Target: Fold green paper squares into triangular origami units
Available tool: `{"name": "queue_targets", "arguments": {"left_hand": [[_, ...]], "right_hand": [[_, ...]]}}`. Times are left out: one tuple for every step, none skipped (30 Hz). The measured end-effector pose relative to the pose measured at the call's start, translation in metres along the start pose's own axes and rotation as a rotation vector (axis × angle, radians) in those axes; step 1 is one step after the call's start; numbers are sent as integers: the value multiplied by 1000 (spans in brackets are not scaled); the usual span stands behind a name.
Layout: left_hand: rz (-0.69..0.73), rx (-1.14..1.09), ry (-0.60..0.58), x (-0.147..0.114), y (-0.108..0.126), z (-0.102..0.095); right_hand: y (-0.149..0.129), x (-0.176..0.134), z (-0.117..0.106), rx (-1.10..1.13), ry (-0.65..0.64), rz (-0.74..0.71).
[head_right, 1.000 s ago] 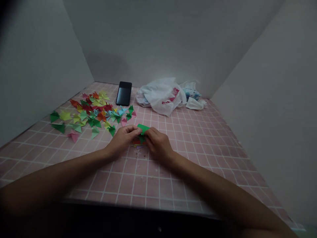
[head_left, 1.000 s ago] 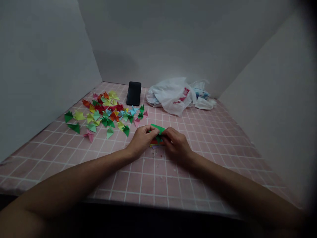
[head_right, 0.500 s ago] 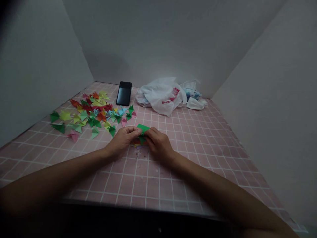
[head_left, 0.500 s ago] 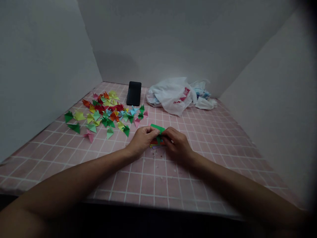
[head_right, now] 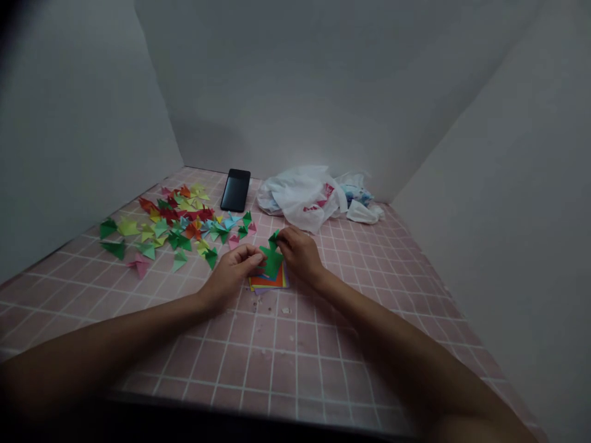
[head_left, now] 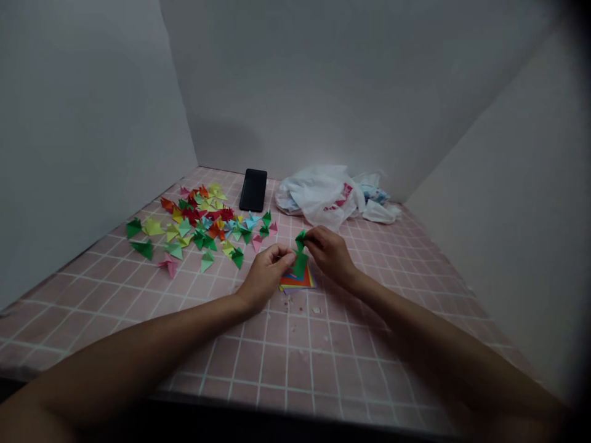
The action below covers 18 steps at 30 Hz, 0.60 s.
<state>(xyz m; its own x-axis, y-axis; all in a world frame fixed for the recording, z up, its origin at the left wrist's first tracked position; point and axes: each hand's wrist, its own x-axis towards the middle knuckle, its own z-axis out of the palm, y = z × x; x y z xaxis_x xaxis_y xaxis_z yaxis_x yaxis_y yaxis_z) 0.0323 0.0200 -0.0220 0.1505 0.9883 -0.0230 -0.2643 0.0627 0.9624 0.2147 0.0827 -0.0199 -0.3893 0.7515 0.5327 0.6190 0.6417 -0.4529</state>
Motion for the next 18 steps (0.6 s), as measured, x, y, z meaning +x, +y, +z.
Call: {"name": "queue_targets", "arguments": {"left_hand": [[24, 41, -27, -1, 0, 0], [43, 75, -57, -3, 1, 1], [59, 105, -87, -5, 2, 1], [67, 131, -113, -6, 2, 2], [74, 152, -132, -7, 3, 2], [78, 170, -149, -8, 4, 3], [81, 186, -163, -9, 4, 3], [86, 200, -174, -9, 5, 3], [92, 213, -183, -9, 5, 3], [97, 227, -190, -9, 5, 2], [104, 241, -194, -9, 4, 2], [112, 257, -197, -9, 4, 2], [121, 274, -200, -8, 3, 1], [131, 292, -205, -9, 3, 1], [139, 309, -212, -9, 2, 1], [147, 324, -219, -9, 2, 1], [153, 336, -224, -10, 3, 2], [157, 348, -227, -10, 3, 2]], "right_hand": [[7, 7, 2, -8, -17, 19], [13, 14, 4, -12, -20, 27], [19, 21, 7, -15, -23, 32], [25, 28, 11, -19, -30, 37], [30, 34, 14, -21, -40, 42], [35, 40, 18, -23, -52, 47], [39, 45, 22, -26, -68, 50], [42, 50, 26, -27, -87, 50], [45, 53, 30, -29, -105, 50], [47, 56, 34, -31, -122, 50], [49, 58, 38, -36, -134, 51], [51, 59, 41, -41, -144, 52], [53, 60, 43, -46, -155, 53], [55, 60, 45, -52, -165, 54], [57, 59, 47, -59, -176, 54], [59, 59, 48, -66, -186, 54], [60, 58, 49, -72, -195, 52], [62, 58, 49, -78, -204, 49]]}}
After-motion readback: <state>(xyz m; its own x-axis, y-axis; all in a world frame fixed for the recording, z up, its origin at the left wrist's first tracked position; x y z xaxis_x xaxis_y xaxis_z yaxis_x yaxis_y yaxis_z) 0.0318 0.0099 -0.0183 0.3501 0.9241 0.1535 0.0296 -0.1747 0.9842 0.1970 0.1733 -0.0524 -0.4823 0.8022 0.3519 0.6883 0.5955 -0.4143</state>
